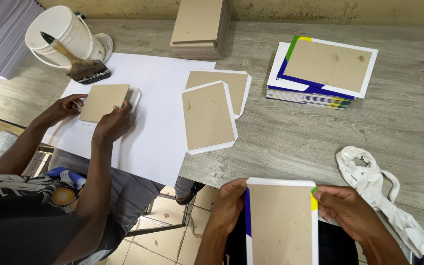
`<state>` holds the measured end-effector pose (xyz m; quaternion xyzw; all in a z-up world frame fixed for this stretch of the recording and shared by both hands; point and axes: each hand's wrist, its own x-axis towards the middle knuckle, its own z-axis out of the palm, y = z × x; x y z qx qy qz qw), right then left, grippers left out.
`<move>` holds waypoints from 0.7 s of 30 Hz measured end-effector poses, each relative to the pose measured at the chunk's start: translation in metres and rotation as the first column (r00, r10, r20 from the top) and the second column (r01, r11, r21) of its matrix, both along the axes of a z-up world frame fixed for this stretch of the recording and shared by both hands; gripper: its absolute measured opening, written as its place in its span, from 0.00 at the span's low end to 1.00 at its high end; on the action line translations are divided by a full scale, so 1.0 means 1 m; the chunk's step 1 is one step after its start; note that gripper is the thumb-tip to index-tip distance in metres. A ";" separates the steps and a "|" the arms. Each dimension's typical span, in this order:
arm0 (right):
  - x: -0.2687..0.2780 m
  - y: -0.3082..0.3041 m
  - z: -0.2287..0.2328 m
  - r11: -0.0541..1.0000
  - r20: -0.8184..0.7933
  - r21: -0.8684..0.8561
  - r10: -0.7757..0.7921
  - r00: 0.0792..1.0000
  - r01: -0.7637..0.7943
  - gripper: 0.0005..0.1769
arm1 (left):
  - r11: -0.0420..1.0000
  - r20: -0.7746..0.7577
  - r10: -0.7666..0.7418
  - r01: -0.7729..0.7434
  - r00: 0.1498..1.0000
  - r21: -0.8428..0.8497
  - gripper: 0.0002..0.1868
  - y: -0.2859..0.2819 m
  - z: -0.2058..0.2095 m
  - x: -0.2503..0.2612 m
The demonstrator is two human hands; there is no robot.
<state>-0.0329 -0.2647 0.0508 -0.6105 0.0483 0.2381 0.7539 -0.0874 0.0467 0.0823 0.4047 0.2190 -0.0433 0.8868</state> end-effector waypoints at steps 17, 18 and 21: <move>-0.014 -0.057 -0.054 0.943 -0.165 -0.282 0.133 0.977 -0.176 0.20 | 0.691 -0.103 -0.575 0.549 0.812 0.470 0.20 -0.001 -0.054 -0.029; -0.001 -0.041 -0.040 0.943 -0.164 -0.282 0.134 0.977 -0.177 0.20 | 0.692 -0.102 -0.574 0.548 0.813 0.470 0.20 -0.001 -0.050 -0.015; 0.041 -0.004 -0.005 0.818 -0.107 -0.564 0.065 0.992 -0.114 0.18 | 0.573 -0.147 -0.463 0.422 0.874 0.702 0.17 -0.004 -0.048 0.044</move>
